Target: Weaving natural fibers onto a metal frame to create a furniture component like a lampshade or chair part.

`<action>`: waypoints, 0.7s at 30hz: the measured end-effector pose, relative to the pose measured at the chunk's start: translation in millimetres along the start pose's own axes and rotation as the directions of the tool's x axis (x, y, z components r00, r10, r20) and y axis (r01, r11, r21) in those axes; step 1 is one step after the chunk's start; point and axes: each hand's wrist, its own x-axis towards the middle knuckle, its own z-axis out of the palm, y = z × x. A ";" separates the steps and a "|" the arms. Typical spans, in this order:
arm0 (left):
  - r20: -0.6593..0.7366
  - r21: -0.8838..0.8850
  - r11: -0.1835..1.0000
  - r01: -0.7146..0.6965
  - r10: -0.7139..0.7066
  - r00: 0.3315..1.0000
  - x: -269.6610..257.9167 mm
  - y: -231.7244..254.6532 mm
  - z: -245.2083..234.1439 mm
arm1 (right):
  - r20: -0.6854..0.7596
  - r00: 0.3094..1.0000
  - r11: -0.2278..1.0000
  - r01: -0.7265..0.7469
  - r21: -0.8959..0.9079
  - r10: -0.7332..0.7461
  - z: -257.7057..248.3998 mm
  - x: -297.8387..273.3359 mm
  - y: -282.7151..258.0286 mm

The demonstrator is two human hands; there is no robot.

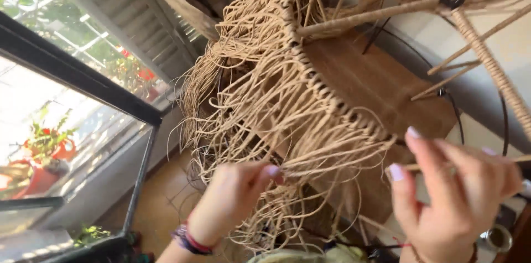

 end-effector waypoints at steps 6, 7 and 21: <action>-0.286 0.394 0.714 -0.579 0.694 0.661 45.3 35.8 -45.0 | -0.005 0.991 0.990 -0.131 -0.047 0.131 9.0 3.7 -16.6; -0.284 0.385 0.719 -0.579 0.689 0.666 58.3 46.5 -38.1 | 0.005 0.991 0.990 -0.134 -0.050 0.135 8.4 -1.3 -16.6; 0.117 0.522 0.084 -0.849 0.979 0.169 172.1 59.2 -40.0 | -0.009 0.992 0.955 -0.120 -0.270 0.122 26.7 -14.3 8.0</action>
